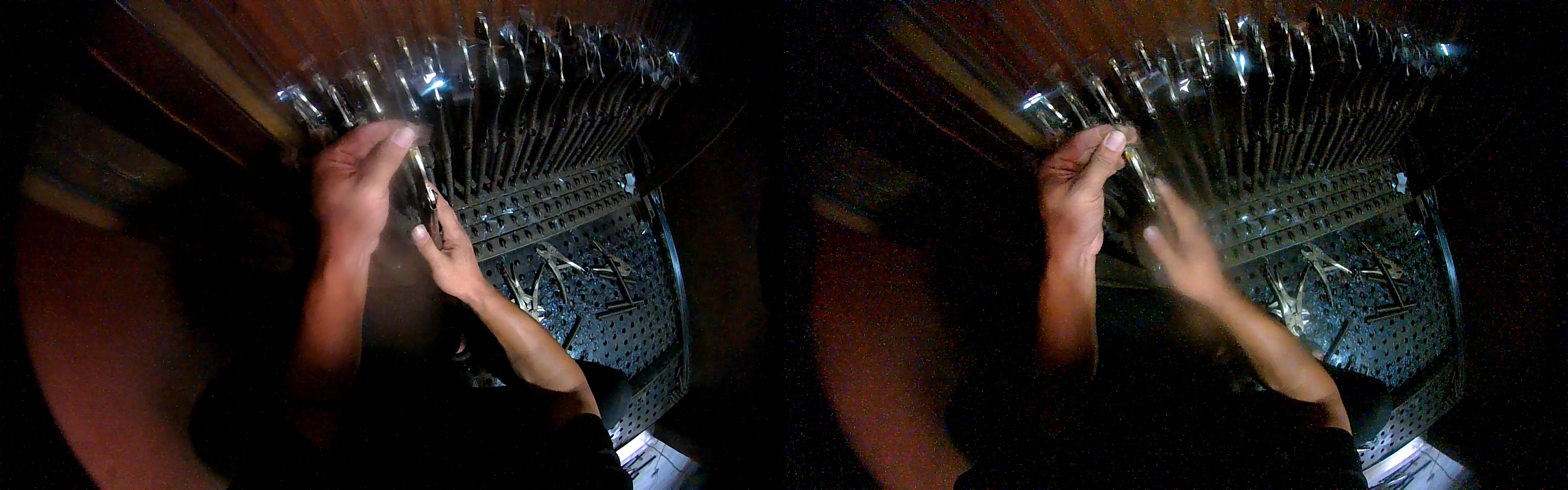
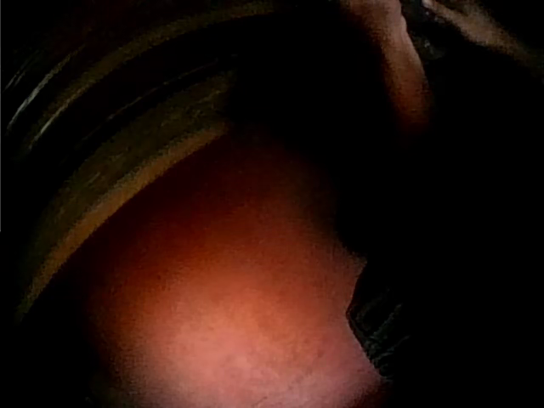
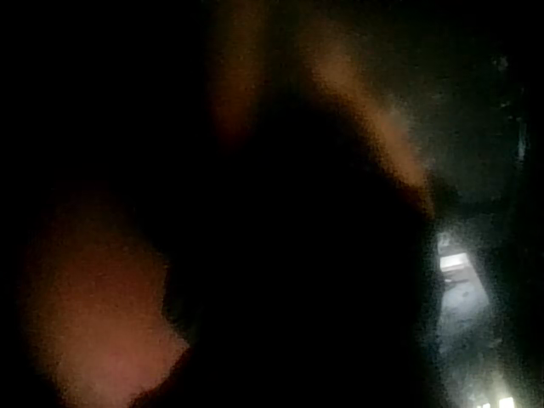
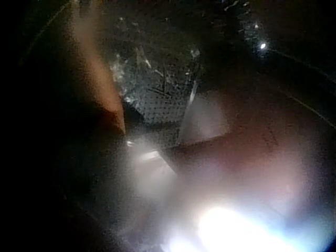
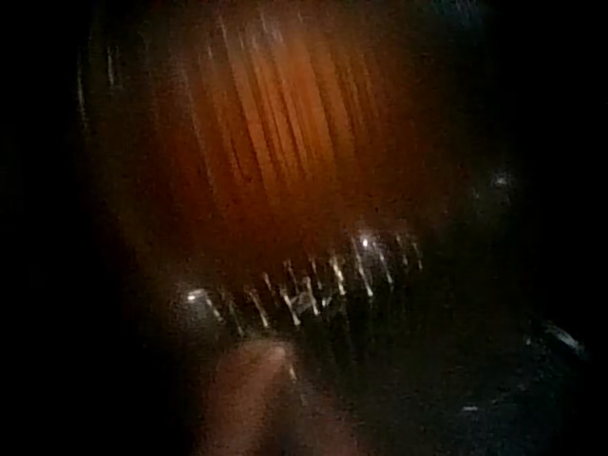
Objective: The person sits on a perforated metal floor and uses pliers to trim thin sticks or rods that are arranged vertically in a rack. They repeatedly pick up sticks, cut them to length, and place the trimmed pieces on the floor.
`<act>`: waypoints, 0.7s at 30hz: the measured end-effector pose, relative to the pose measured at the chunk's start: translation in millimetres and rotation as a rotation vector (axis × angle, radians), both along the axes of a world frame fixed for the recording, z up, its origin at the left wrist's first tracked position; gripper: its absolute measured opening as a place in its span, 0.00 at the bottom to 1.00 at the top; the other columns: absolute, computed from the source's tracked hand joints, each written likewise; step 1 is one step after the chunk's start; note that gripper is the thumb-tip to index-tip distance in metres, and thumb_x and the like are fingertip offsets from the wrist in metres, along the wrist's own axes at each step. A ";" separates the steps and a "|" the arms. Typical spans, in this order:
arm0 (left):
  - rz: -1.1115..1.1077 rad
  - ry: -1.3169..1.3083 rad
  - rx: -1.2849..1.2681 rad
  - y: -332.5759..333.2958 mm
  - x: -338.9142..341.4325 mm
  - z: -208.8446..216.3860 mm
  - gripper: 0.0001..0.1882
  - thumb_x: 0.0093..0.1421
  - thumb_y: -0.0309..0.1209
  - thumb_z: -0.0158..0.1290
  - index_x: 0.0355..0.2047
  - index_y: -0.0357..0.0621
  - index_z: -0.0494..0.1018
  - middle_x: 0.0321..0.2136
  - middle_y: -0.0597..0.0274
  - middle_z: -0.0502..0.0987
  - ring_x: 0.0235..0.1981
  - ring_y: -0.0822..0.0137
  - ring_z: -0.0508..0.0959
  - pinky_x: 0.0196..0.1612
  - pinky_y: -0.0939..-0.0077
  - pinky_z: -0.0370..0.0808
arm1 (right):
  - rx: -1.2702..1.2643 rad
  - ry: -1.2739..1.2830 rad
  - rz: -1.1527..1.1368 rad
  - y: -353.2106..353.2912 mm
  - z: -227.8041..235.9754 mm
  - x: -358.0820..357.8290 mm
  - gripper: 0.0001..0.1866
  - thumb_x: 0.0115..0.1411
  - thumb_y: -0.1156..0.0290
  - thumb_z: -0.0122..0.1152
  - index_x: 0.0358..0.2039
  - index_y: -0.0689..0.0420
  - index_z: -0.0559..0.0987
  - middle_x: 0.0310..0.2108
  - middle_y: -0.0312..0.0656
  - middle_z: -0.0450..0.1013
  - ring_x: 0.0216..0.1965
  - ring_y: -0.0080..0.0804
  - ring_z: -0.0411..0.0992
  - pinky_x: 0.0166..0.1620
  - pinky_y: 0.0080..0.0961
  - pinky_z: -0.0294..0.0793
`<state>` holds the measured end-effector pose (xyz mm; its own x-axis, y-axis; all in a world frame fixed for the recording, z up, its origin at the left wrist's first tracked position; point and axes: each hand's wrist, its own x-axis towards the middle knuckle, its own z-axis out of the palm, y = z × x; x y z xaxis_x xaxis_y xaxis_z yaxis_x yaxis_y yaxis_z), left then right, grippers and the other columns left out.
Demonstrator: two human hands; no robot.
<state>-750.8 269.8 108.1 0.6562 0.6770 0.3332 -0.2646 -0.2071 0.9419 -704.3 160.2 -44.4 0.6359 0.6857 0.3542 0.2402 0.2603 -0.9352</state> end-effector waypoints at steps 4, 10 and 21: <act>0.011 0.031 -0.001 -1.2 -0.8 0.2 0.09 0.62 0.31 0.62 0.40 0.41 0.83 0.36 0.61 0.85 0.38 0.73 0.81 0.44 0.77 0.74 | -0.053 0.051 -0.038 -0.3 0.6 -6.2 0.35 0.65 0.63 0.62 0.69 0.59 0.61 0.68 0.52 0.60 0.70 0.46 0.58 0.71 0.38 0.55; -0.009 0.058 -0.027 -2.5 -5.7 2.3 0.13 0.60 0.27 0.63 0.45 0.38 0.80 0.43 0.57 0.83 0.44 0.70 0.80 0.49 0.75 0.74 | -0.060 0.041 -0.069 1.8 0.0 -2.5 0.35 0.63 0.63 0.65 0.67 0.59 0.64 0.66 0.53 0.64 0.67 0.47 0.62 0.69 0.39 0.58; 0.078 0.628 0.351 -32.2 -24.9 -34.1 0.34 0.41 0.33 0.73 0.48 0.35 0.73 0.39 0.51 0.82 0.42 0.62 0.82 0.48 0.65 0.78 | 0.053 0.037 -0.018 1.9 3.9 4.6 0.31 0.58 0.79 0.58 0.64 0.64 0.68 0.61 0.50 0.69 0.61 0.40 0.69 0.62 0.35 0.67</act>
<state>-775.6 237.7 74.1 0.7492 0.6522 0.1155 0.3325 -0.5211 0.7860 -699.6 162.1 -40.5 0.6615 0.6549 0.3655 0.2111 0.3051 -0.9286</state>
